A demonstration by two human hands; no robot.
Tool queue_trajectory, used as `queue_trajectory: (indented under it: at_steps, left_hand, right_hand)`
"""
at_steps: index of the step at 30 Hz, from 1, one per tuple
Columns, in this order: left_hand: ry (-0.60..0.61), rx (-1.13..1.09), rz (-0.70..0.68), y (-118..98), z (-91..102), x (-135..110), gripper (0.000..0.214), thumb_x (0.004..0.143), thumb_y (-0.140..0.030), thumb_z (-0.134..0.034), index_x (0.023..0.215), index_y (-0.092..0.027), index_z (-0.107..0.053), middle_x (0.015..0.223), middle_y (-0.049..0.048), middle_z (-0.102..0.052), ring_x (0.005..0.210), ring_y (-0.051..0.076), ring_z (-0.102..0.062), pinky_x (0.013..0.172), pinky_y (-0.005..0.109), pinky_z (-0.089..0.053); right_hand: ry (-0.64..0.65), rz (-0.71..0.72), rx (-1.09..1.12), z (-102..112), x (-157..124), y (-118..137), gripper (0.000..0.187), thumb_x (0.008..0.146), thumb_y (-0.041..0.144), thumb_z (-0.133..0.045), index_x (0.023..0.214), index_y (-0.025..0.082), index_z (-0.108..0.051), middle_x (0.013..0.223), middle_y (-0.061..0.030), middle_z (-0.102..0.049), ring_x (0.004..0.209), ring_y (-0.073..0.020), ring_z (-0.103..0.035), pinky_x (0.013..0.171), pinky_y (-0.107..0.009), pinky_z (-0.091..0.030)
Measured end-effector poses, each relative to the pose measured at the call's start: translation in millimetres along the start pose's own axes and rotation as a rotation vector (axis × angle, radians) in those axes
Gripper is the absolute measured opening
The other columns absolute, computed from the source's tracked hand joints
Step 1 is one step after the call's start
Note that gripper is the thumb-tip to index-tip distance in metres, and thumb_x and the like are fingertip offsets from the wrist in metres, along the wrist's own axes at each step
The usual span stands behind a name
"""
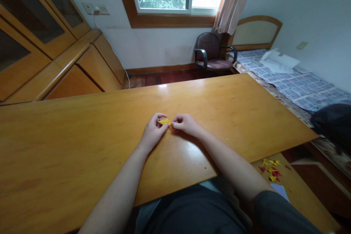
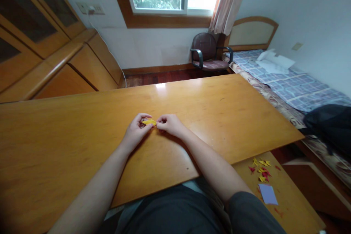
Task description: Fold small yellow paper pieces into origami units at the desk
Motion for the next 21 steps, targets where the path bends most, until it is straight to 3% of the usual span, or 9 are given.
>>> queue_trajectory:
  at_steps: [8, 15, 21]
  left_hand:
    - [0.069, 0.033, 0.039, 1, -4.4, 0, 0.024, 0.074, -0.037, -0.072, 0.091, -0.021, -0.066, 0.091, 0.0020, -0.070, 0.085, 0.020, -0.065, 0.079, 0.030, -0.051]
    - [0.018, -0.061, 0.093, 12, 1.0, 2, 0.026, 0.072, -0.037, -0.073, 0.088, -0.020, -0.062, 0.081, 0.0009, -0.070, 0.077, 0.020, -0.068, 0.071, 0.029, -0.051]
    - [-0.006, -0.101, 0.101, 11, 0.7, 2, 0.029, 0.070, -0.036, -0.075, 0.089, -0.020, -0.061, 0.080, 0.0004, -0.069, 0.077, 0.019, -0.069, 0.072, 0.029, -0.052]
  right_hand:
    - [0.071, 0.027, 0.060, -4, 0, -1, 0.009, 0.076, 0.022, -0.065, 0.077, 0.014, -0.069, 0.062, 0.0003, -0.067, 0.059, -0.0127, -0.062, 0.059, -0.023, -0.047]
    - [0.075, 0.002, 0.181, -2, 0, -1, 0.014, 0.077, 0.027, -0.067, 0.080, 0.014, -0.065, 0.065, 0.0000, -0.066, 0.060, -0.0126, -0.061, 0.062, -0.024, -0.048]
    - [0.032, 0.019, 0.134, -1, 0, -1, 0.021, 0.073, 0.031, -0.074, 0.083, 0.014, -0.066, 0.068, -0.0002, -0.067, 0.062, -0.0121, -0.060, 0.059, -0.023, -0.044]
Point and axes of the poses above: each hand's wrist, its own x-axis towards the middle knuckle, its own z-axis out of the back of the hand, y = z × x, the point moved 9 cm from there along x, towards the middle knuckle
